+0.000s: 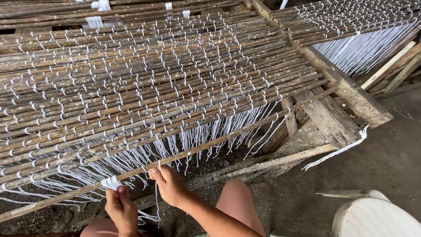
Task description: The person is weaving or looping white candle wicks around a series of wooden sticks arranged on a frame to prepare them for the candle-making process.
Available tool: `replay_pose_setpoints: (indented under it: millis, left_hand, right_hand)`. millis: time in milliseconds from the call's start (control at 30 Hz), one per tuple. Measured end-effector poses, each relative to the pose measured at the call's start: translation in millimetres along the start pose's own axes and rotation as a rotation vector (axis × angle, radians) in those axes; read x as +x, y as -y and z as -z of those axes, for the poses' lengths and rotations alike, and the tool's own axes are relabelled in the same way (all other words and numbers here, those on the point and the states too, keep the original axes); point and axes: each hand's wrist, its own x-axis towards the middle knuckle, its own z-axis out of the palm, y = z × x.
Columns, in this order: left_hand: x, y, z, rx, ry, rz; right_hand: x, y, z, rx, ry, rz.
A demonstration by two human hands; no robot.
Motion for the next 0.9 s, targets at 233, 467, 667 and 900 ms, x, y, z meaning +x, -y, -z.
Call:
replay_pose_setpoints:
  millis: [233,467,667,900]
  left_hand:
    - [10,-42,1,0.042,0.038,-0.067]
    - [5,-14,7,0.01,0.027,-0.068]
    - [7,-14,5,0.021,0.025,-0.047]
    - [5,-6,2,-0.018,0.006,-0.011]
  right_hand:
    - [1,-17,11,0.206,0.093,-0.082]
    - [-3,-23,104,0.55,-0.041,-0.34]
    - [-14,-27,216,0.764,-0.212,-0.279]
    - [-19,-22,294,0.686,-0.324,-0.378]
